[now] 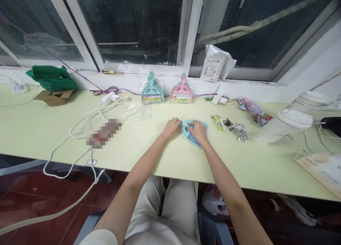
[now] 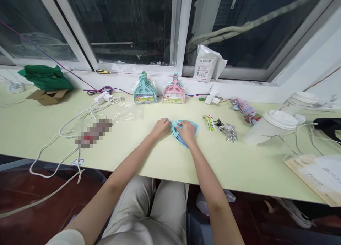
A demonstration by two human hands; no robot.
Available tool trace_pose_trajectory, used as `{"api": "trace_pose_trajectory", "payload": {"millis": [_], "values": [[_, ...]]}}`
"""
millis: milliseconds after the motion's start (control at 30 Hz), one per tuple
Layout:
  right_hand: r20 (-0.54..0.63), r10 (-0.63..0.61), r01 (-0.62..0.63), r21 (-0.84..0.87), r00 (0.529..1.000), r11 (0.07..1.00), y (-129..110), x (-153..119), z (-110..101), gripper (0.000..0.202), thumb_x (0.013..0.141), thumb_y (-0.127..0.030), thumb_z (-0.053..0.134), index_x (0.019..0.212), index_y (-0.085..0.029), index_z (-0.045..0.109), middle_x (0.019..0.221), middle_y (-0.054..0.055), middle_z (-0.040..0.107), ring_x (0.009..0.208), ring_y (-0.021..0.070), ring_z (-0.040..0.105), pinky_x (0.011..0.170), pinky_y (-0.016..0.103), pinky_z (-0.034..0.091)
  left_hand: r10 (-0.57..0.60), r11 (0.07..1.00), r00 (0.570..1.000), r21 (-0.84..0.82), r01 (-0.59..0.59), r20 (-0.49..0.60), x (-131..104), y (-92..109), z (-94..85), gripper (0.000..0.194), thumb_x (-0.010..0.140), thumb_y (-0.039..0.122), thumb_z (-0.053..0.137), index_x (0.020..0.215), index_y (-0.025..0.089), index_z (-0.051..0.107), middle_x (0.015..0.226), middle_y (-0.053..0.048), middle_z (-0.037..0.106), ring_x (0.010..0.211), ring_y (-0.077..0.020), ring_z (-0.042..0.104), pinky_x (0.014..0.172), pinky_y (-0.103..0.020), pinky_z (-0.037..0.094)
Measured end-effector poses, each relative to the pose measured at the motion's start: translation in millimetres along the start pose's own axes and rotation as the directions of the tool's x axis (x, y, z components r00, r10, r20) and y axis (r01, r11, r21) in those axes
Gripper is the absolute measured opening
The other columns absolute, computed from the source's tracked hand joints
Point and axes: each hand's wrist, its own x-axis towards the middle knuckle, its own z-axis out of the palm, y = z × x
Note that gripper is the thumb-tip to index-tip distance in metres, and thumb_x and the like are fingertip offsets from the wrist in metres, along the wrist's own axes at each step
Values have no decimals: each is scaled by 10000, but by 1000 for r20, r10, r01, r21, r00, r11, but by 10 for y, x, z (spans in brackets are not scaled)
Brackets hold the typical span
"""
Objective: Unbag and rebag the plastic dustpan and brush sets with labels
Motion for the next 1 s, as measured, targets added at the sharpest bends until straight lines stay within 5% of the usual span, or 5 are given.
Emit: {"api": "trace_pose_trajectory", "payload": {"millis": [300, 533, 667, 767, 1000], "values": [[87, -84, 79, 56, 993, 995, -64, 17, 25, 145, 819, -331, 652, 916, -243, 714, 1060, 40, 706, 1050, 239, 578, 906, 349, 400, 182, 979, 981, 86, -187, 68, 31, -143, 36, 236, 921, 158, 416, 947, 166, 650, 957, -115, 600, 927, -227, 533, 814, -359, 374], [80, -8, 3, 65, 997, 998, -126, 7, -12, 156, 794, -325, 636, 897, -246, 722, 1053, 33, 707, 1070, 246, 558, 885, 323, 414, -123, 944, 992, -311, 107, -32, 56, -13, -6, 244, 854, 125, 477, 992, 219, 655, 1198, -132, 560, 1210, -268, 448, 1029, -431, 296], [-107, 135, -112, 199, 985, 974, -164, 54, -9, 222, 826, -346, 567, 939, -204, 694, 1037, 73, 688, 988, 231, 590, 887, 327, 428, -548, 495, 835, -822, 282, -44, 106, 174, 55, 517, 788, 180, 611, 1280, 275, 485, 1373, -107, 449, 1279, -250, 413, 1042, -431, 336], [-170, 144, -90, 289, 975, 953, -100, 112, -49, 295, 894, -325, 442, 996, -172, 672, 1039, 100, 675, 873, 205, 608, 867, 318, 445, -494, 45, 840, -958, 282, 224, 183, 249, 182, 513, 721, 184, 700, 1200, 240, 524, 1206, -89, 572, 1128, -219, 550, 985, -376, 405], [-304, 281, -313, -61, 910, 948, 753, 104, -216, 542, 860, -58, 286, 1380, -100, 436, 1470, 189, 396, 1396, 280, 261, 1095, 515, 204, -603, -258, 695, -920, 295, 392, 169, -109, 211, 454, 655, 136, 732, 1071, 205, 564, 900, -36, 662, 823, -164, 630, 872, -342, 472]]}}
